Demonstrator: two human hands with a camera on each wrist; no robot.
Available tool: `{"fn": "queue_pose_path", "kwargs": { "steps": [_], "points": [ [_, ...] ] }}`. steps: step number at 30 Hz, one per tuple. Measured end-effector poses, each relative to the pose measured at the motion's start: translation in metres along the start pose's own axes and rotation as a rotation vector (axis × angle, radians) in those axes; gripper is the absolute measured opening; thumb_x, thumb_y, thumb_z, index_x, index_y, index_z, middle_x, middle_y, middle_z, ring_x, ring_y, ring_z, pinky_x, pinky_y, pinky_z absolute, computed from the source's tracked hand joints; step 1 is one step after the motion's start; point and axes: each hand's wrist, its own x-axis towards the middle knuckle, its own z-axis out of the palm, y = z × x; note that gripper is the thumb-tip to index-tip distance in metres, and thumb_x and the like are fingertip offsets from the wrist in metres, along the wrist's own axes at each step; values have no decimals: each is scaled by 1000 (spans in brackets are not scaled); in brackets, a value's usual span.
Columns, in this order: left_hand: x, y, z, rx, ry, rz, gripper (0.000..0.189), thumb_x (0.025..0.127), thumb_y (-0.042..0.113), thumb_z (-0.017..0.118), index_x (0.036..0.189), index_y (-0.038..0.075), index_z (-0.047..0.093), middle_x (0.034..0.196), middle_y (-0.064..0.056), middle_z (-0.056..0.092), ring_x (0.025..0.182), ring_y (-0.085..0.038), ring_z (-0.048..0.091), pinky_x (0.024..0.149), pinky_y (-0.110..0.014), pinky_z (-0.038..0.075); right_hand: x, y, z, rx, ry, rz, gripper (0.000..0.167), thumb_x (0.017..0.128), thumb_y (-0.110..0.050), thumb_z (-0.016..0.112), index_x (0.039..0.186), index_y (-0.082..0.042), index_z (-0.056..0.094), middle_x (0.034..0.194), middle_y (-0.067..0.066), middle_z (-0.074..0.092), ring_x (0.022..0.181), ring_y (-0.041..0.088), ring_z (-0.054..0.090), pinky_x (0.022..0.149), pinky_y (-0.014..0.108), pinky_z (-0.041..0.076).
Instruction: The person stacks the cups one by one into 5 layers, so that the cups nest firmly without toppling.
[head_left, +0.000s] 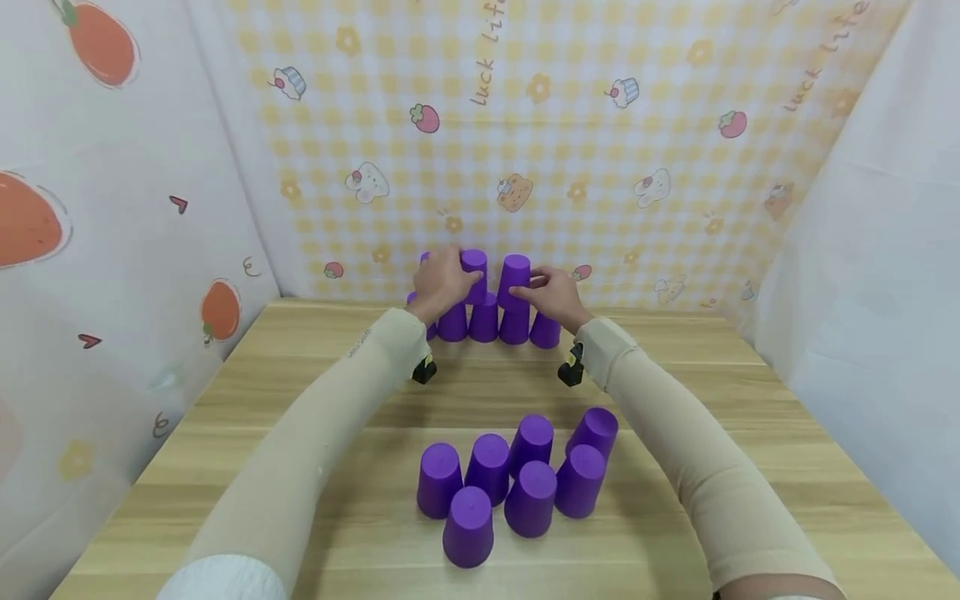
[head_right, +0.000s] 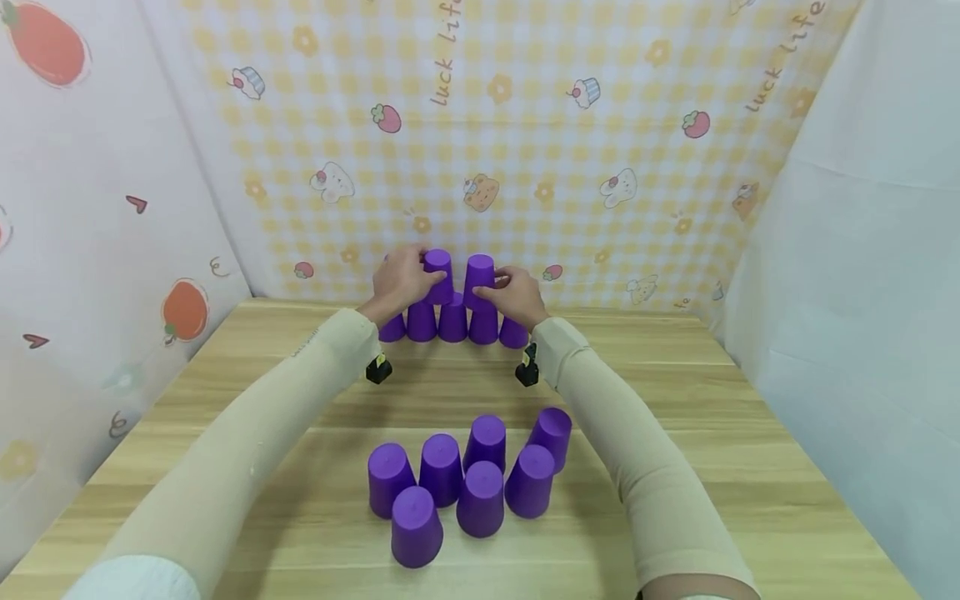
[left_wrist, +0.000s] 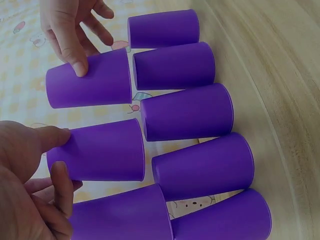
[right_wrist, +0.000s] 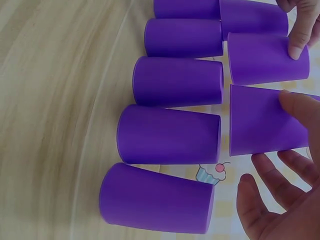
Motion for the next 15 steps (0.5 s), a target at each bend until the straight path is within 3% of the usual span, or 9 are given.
{"fn": "queue_pose_path", "kwargs": {
  "steps": [5, 15],
  "points": [
    [2, 1, -3, 15, -4, 32, 53, 87, 38, 76, 129, 9, 61, 119, -10, 69, 104, -28, 65, 85, -46, 53, 2, -8, 2, -12, -13, 0, 57, 87, -35, 76, 132, -4, 60, 118, 18, 68, 106, 31, 66, 93, 45, 52],
    [3, -3, 4, 82, -14, 19, 52, 89, 41, 73, 128, 10, 58, 116, -10, 67, 102, -30, 65, 80, -47, 53, 8, -14, 9, -53, -30, 9, 55, 87, -35, 77, 129, -2, 61, 118, 19, 68, 106, 33, 66, 92, 45, 53]
  ]
}}
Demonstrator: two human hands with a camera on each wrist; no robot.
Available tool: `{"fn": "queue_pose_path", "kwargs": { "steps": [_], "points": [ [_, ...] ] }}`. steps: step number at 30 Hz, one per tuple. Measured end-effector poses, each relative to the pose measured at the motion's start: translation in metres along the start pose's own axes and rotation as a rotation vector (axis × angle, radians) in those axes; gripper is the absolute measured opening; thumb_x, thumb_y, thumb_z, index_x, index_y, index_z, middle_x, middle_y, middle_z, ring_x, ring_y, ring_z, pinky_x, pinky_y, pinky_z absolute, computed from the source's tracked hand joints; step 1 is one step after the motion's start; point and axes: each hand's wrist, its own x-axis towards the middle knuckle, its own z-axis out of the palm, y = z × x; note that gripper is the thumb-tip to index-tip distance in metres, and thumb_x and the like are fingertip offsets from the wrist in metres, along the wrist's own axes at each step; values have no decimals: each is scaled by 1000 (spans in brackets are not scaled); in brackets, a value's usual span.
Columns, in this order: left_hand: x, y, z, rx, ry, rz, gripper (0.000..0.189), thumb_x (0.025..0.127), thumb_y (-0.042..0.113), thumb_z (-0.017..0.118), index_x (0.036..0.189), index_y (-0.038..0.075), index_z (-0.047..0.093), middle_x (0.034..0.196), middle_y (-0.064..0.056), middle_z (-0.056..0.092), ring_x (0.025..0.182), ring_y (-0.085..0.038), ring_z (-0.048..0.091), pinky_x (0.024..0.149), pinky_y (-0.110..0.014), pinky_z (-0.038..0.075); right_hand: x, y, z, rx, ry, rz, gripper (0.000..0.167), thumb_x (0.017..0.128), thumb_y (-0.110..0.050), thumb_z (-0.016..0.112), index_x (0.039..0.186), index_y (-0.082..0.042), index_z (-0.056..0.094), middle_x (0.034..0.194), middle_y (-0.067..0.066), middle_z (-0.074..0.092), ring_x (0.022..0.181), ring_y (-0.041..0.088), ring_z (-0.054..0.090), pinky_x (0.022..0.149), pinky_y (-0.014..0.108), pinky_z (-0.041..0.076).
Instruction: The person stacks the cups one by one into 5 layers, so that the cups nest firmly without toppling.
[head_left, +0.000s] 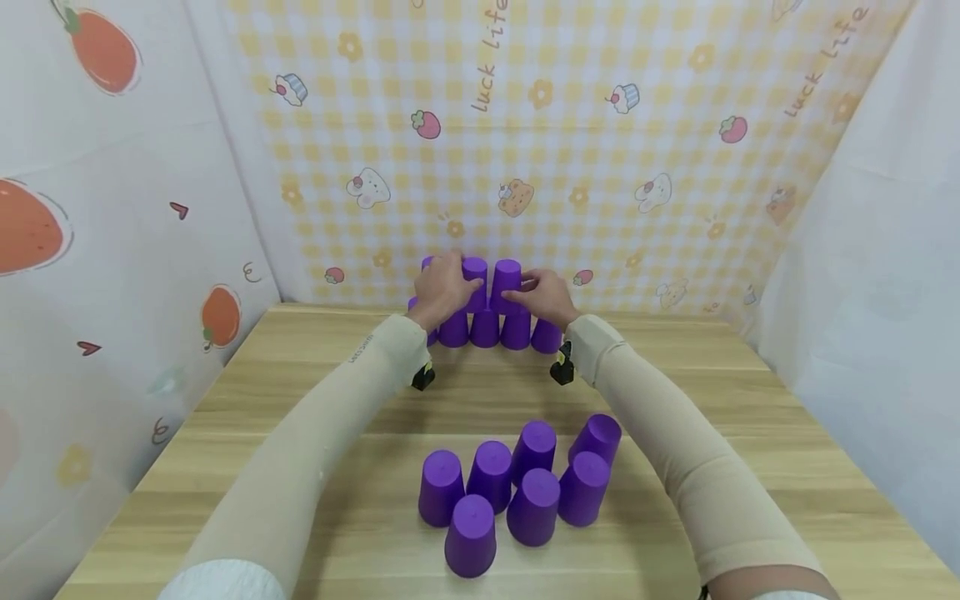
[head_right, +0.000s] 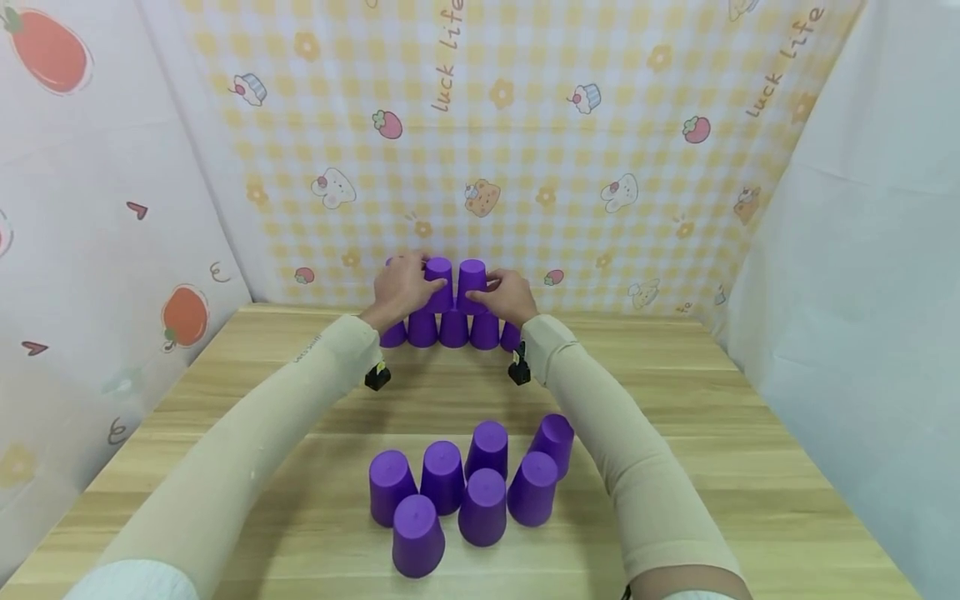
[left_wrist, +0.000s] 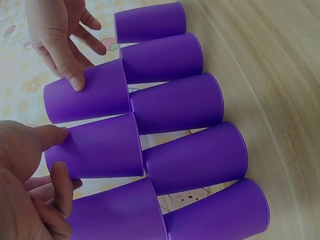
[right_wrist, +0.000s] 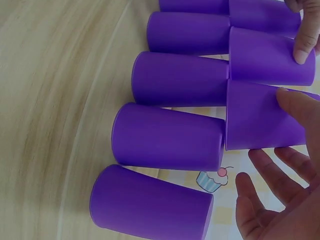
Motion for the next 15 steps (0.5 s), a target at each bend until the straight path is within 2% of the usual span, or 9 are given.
{"fn": "queue_pose_path", "kwargs": {
  "steps": [6, 13, 15],
  "points": [
    [-3, 1, 2, 40, 17, 29, 47, 90, 39, 73, 123, 9, 60, 113, -11, 68, 100, -34, 66, 78, -51, 53, 1, 5, 2, -2, -17, 10, 56, 88, -34, 75, 130, 0, 59, 120, 21, 67, 108, 34, 66, 93, 46, 53],
    [-1, 2, 5, 72, 38, 53, 36, 90, 37, 74, 111, 12, 61, 105, -9, 69, 93, -32, 67, 75, -50, 53, 3, 5, 1, 1, -26, 10, 56, 88, -33, 75, 131, 0, 57, 120, 20, 67, 107, 33, 66, 93, 45, 52],
    [0, 1, 5, 76, 46, 60, 36, 90, 37, 74, 113, 12, 61, 106, -9, 69, 93, -32, 66, 75, -51, 53, 4, 4, 1, 12, -37, 11, 58, 88, -32, 75, 133, 0, 56, 122, 20, 66, 109, 33, 65, 94, 45, 52]
  ]
}}
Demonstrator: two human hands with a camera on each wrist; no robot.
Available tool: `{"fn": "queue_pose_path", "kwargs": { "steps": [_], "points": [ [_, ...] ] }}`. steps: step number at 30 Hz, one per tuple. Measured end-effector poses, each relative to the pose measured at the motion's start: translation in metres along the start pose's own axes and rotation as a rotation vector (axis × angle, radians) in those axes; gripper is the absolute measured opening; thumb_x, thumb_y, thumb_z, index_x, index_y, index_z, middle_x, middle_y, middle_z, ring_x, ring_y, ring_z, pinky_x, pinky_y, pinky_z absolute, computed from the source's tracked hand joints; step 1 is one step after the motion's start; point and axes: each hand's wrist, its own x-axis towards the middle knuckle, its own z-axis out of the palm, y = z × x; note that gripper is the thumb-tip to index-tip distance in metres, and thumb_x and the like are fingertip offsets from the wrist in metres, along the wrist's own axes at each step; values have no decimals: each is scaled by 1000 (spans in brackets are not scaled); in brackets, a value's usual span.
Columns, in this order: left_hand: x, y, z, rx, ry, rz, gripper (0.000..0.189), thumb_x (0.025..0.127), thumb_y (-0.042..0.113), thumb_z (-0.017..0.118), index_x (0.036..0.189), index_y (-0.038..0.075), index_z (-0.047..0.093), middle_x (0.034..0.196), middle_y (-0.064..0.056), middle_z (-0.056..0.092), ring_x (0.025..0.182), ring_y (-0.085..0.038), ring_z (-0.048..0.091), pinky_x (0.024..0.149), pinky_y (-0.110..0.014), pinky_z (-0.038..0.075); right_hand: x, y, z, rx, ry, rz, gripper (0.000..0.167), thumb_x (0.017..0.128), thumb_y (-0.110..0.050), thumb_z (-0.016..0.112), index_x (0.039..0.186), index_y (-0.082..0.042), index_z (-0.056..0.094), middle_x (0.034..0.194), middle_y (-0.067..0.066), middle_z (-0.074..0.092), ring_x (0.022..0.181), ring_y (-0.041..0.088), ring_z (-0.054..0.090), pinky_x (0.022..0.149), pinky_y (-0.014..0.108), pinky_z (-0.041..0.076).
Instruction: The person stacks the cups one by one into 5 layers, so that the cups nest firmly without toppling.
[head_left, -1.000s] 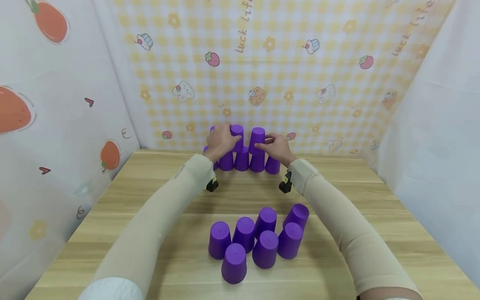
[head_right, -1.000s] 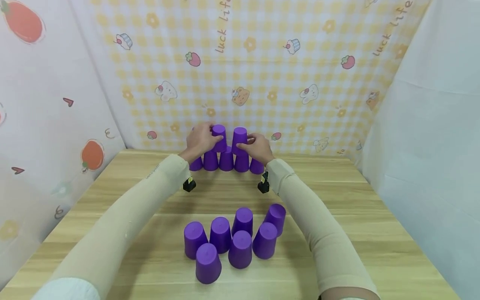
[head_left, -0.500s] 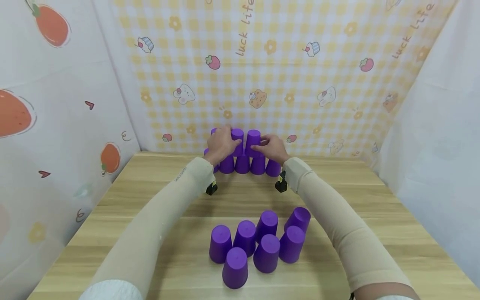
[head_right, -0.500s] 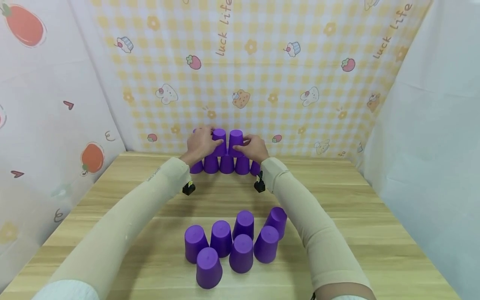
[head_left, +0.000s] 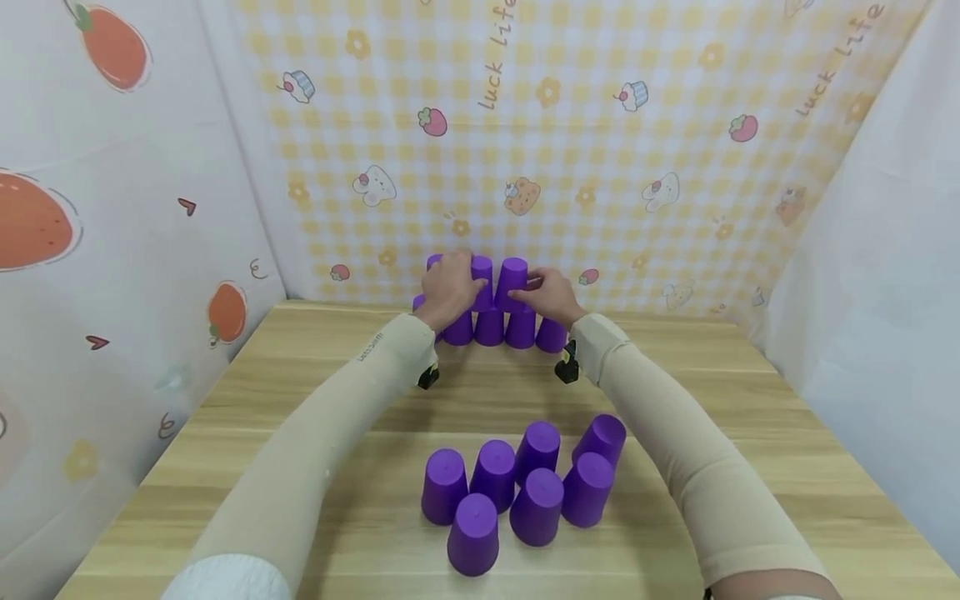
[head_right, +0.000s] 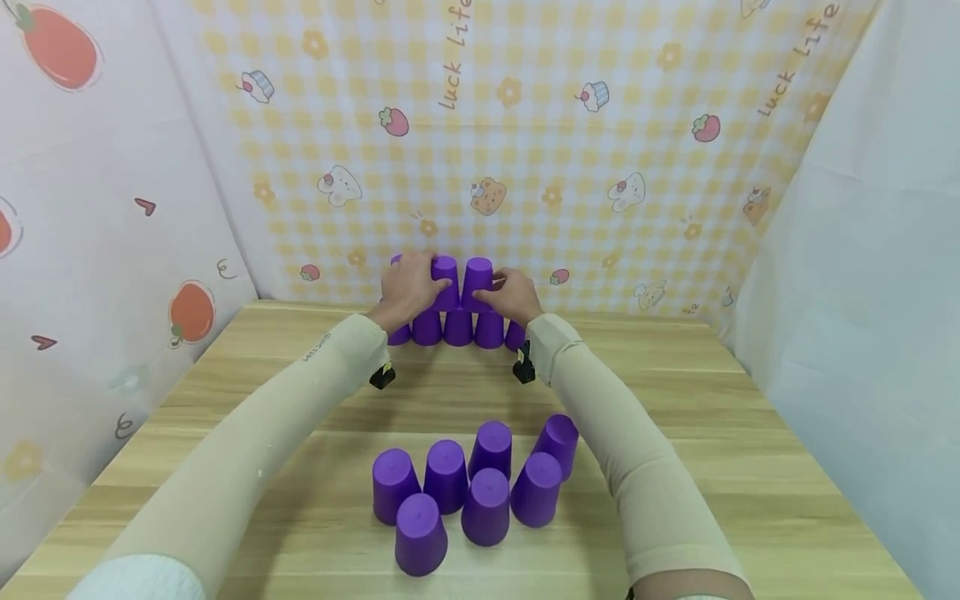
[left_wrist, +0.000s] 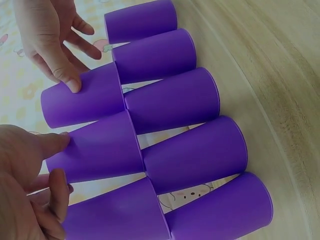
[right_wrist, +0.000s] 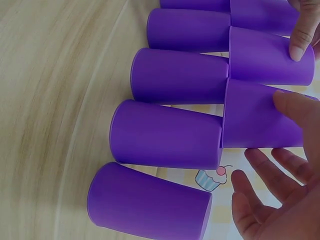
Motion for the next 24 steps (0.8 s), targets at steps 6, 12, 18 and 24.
{"fn": "queue_pose_path", "kwargs": {
  "steps": [6, 12, 18, 24],
  "points": [
    [-3, -3, -6, -15, 18, 24, 49, 90, 37, 73, 130, 12, 58, 124, -9, 63, 105, -33, 64, 84, -51, 52, -2, -4, -3, 1, -28, 12, 65, 88, -31, 75, 140, -1, 50, 127, 21, 63, 113, 34, 63, 95, 46, 52],
    [-12, -4, -14, -59, 72, 61, 51, 86, 36, 76, 129, 14, 60, 134, -8, 52, 118, -31, 55, 86, -51, 51, -13, -7, -13, -11, -52, 16, 71, 88, -34, 73, 144, -1, 44, 137, 24, 54, 124, 38, 54, 101, 50, 47],
    [-32, -6, -19, -149, 20, 64, 58, 86, 39, 76, 133, 12, 57, 132, -8, 56, 114, -29, 58, 83, -49, 52, -31, 0, -26, -16, -97, -17, 62, 90, -32, 71, 141, -3, 50, 135, 22, 56, 122, 39, 55, 99, 52, 47],
    [-58, -14, -19, -315, -139, 47, 64, 87, 41, 75, 137, 8, 55, 136, -10, 56, 121, -28, 56, 94, -44, 49, -50, 8, -32, 24, -149, -129, 53, 90, -22, 73, 134, 2, 56, 128, 25, 61, 120, 39, 57, 98, 52, 49]
  ]
}}
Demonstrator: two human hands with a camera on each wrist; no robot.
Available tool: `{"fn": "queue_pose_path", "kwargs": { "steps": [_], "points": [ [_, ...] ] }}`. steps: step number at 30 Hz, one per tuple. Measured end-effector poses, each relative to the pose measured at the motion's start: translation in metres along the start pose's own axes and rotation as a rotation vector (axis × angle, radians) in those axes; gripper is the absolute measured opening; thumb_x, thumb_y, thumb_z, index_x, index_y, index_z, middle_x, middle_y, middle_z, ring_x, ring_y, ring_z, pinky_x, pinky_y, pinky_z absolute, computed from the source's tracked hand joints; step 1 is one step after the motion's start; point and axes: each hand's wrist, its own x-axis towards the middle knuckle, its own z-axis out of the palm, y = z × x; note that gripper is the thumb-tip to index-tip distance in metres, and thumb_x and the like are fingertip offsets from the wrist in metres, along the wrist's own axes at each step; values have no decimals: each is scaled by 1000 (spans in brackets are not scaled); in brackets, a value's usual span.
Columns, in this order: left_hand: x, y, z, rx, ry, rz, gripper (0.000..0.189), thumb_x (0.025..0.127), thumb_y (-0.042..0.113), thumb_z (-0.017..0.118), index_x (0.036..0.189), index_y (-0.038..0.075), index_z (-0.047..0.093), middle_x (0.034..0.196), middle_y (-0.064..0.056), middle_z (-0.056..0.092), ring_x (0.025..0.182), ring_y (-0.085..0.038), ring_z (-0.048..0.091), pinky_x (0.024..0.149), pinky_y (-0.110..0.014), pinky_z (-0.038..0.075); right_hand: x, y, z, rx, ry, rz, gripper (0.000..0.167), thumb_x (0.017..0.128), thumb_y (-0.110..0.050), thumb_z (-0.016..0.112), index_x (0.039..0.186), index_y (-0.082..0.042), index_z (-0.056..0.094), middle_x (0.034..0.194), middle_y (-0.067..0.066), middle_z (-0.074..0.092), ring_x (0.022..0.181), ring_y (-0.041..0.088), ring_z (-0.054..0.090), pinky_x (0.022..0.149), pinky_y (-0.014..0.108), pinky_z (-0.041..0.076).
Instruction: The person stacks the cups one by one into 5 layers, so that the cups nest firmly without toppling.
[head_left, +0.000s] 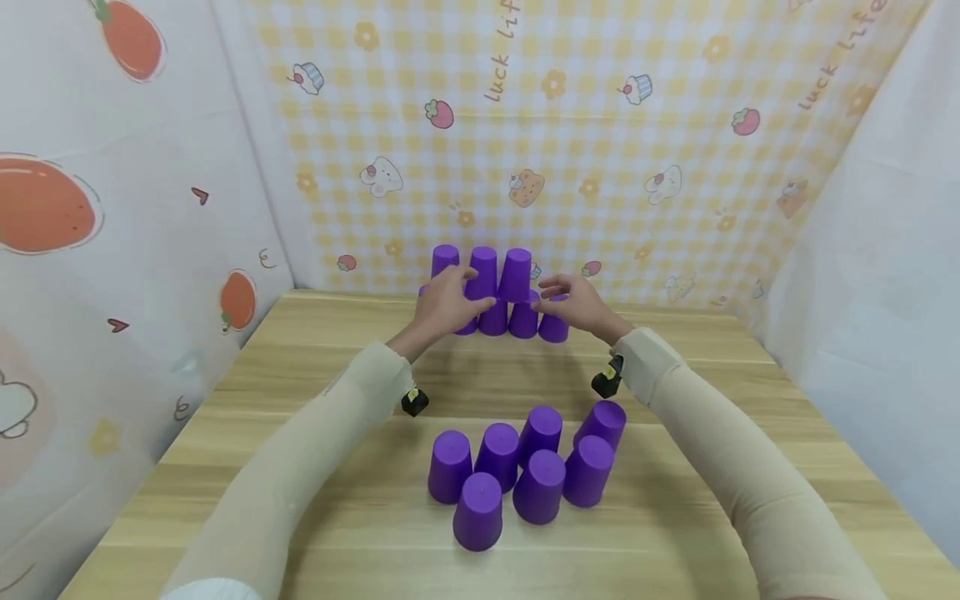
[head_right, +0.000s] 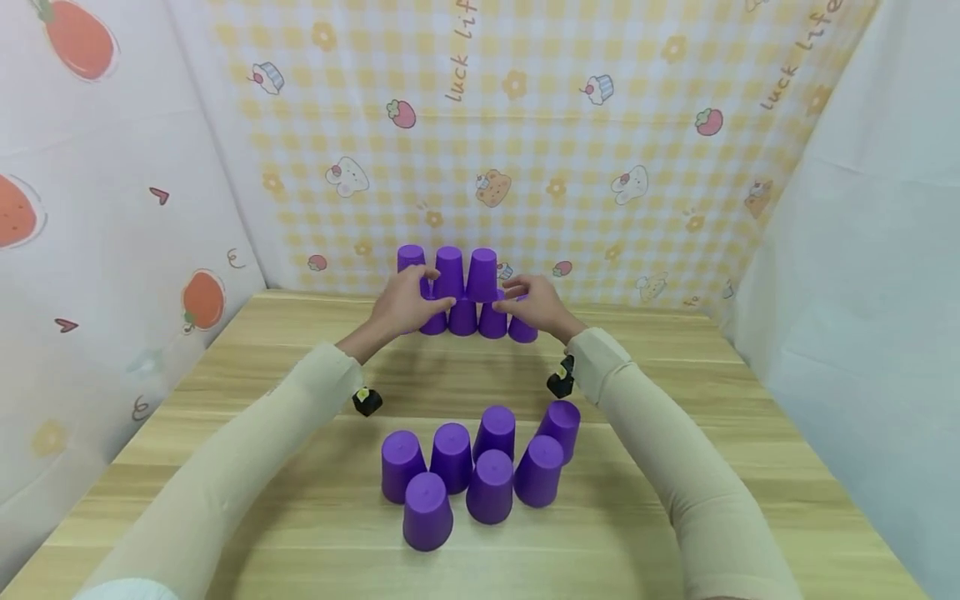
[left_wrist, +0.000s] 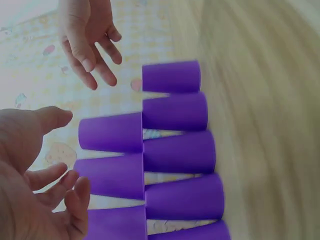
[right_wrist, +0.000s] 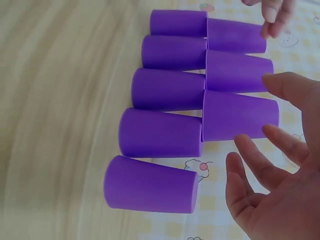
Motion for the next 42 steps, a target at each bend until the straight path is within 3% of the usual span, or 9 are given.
{"fn": "queue_pose_path", "kwargs": {
  "steps": [3, 10, 16, 22, 28, 32, 37, 39, 42],
  "points": [
    [-12, -5, -1, -98, -84, 56, 67, 87, 40, 76, 139, 6, 52, 139, -10, 55, 117, -27, 58, 95, -42, 49, -10, -1, 1, 5, -34, -41, 52, 89, -19, 74, 131, 6, 57, 126, 29, 61, 117, 41, 59, 97, 52, 50],
    [-37, -14, -7, -263, -240, 224, 60, 86, 39, 77, 136, 12, 55, 123, -2, 63, 80, -19, 63, 68, -34, 54, -29, -2, 4, 12, -109, -89, 48, 87, -19, 77, 128, 2, 62, 121, 25, 66, 106, 37, 66, 88, 46, 55],
    [-54, -23, -8, -291, -449, 389, 46, 90, 30, 74, 132, 15, 60, 122, 0, 65, 81, -16, 64, 69, -37, 54, -49, -5, 0, -43, -267, -104, 52, 84, -28, 80, 129, -9, 64, 123, 13, 68, 112, 32, 63, 90, 45, 54],
    [-70, -36, -9, -340, -598, 542, 40, 91, 18, 72, 129, 6, 63, 123, -2, 66, 81, -16, 63, 68, -35, 53, -67, -2, -4, -31, -463, -175, 50, 84, -25, 79, 130, -12, 63, 124, 8, 67, 117, 38, 59, 94, 48, 50],
    [-82, -47, -16, -348, -715, 578, 43, 84, 16, 78, 125, 10, 67, 127, -1, 64, 83, -19, 62, 63, -27, 47, -76, 2, -5, 14, -658, -219, 50, 82, -17, 80, 129, -9, 64, 125, 8, 67, 117, 43, 57, 87, 48, 52],
    [-89, -56, -18, -376, -768, 601, 50, 80, 37, 82, 121, 11, 70, 129, -3, 64, 84, -23, 63, 61, -25, 42, -79, 4, 1, 24, -768, -216, 55, 79, -12, 81, 130, -4, 63, 126, 8, 66, 115, 35, 61, 84, 48, 54],
    [-94, -62, -22, -359, -874, 585, 76, 69, 65, 78, 124, 14, 69, 127, 3, 64, 85, -21, 61, 61, -23, 39, -82, 2, 8, 9, -784, -230, 60, 77, -14, 83, 130, 3, 61, 125, 7, 67, 110, 24, 65, 80, 42, 55],
    [-95, -62, -24, -340, -912, 578, 77, 67, 64, 80, 125, 16, 68, 126, 6, 64, 86, -19, 61, 61, -23, 39, -84, 2, 9, 7, -776, -226, 57, 76, -13, 83, 128, 2, 62, 122, 6, 68, 109, 24, 65, 80, 41, 55],
    [-97, -61, -25, -314, -950, 576, 66, 69, 47, 88, 125, 18, 69, 122, 7, 65, 88, -17, 61, 61, -23, 40, -86, 3, 9, 6, -789, -222, 52, 77, -12, 82, 125, -2, 65, 119, 5, 69, 110, 25, 65, 79, 42, 55]
  ]
}}
